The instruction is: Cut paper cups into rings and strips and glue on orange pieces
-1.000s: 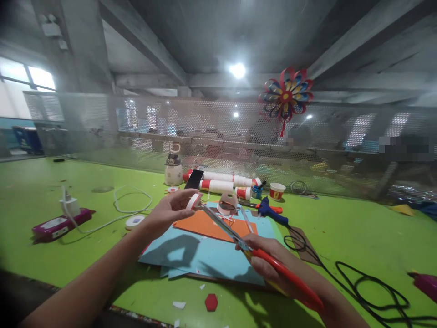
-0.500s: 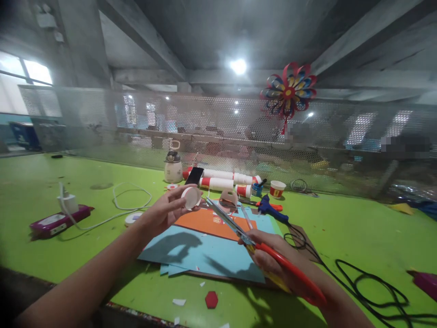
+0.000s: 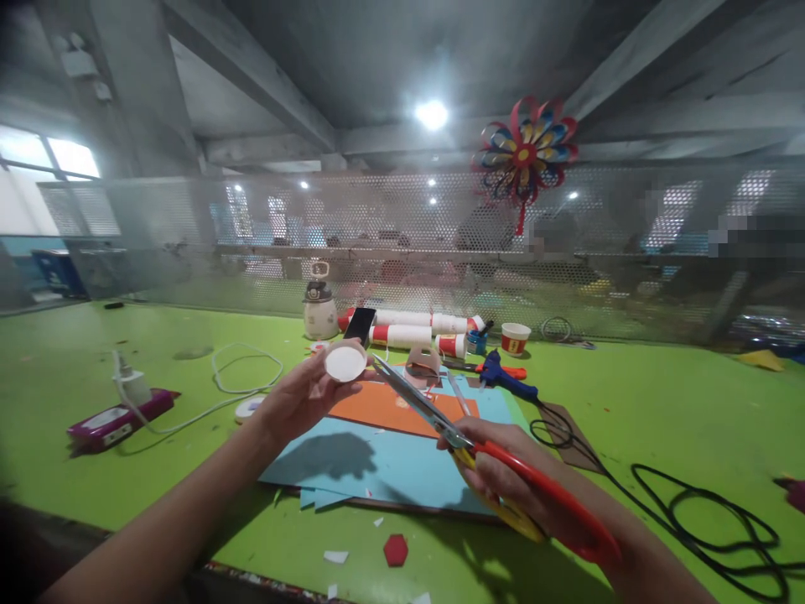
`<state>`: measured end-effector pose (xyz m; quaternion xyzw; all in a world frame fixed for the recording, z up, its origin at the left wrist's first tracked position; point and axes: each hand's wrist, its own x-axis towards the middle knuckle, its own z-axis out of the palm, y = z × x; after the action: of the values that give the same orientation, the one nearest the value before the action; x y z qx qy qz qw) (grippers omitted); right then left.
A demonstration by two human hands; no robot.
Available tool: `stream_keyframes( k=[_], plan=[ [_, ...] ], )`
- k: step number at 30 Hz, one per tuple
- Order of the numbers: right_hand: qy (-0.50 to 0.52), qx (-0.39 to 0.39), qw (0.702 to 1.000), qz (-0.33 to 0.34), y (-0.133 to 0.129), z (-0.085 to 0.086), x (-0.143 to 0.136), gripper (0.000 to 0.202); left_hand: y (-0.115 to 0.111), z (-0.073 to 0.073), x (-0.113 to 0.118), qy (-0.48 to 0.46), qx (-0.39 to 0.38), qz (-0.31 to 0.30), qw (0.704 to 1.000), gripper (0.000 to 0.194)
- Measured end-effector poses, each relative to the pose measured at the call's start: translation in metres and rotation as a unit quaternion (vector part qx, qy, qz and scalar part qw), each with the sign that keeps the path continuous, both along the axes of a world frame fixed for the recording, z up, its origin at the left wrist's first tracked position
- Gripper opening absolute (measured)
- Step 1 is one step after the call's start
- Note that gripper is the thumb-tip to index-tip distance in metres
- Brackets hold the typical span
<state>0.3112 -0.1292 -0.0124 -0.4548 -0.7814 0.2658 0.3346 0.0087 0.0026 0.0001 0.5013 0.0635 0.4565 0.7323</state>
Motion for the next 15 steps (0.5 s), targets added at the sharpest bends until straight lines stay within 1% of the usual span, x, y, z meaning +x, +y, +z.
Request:
stream_keyframes(
  k=[2, 4, 6, 8, 10, 13, 15],
  plan=[
    [0.008, -0.016, 1.0, 0.011, -0.002, 0.0, -0.002, 0.043, 0.0, -0.001, 0.0, 0.002, 0.004, -0.006, 1.0, 0.035],
    [0.019, -0.023, 0.999, 0.021, -0.004, 0.002, -0.006, 0.044, 0.0, -0.002, -0.001, 0.006, 0.007, 0.002, 1.0, 0.035],
    [0.024, -0.019, 0.999, 0.015, -0.007, 0.005, -0.011, 0.044, 0.0, -0.003, -0.001, 0.011, 0.005, 0.012, 1.0, 0.037],
    [0.021, -0.014, 1.0, -0.005, -0.01, 0.01, -0.017, 0.043, 0.0, -0.004, -0.002, 0.016, 0.003, 0.014, 1.0, 0.038],
    [0.019, -0.016, 1.0, -0.014, -0.01, 0.014, -0.021, 0.043, -0.001, -0.004, -0.002, 0.021, 0.003, 0.008, 1.0, 0.039],
    [-0.003, -0.011, 1.0, 0.003, -0.009, 0.017, -0.023, 0.046, -0.001, -0.004, -0.003, 0.024, 0.001, -0.009, 1.0, 0.039],
    [-0.018, -0.007, 1.0, 0.005, -0.009, 0.017, -0.021, 0.043, -0.002, -0.003, -0.003, 0.021, -0.001, -0.019, 1.0, 0.039]
  ],
)
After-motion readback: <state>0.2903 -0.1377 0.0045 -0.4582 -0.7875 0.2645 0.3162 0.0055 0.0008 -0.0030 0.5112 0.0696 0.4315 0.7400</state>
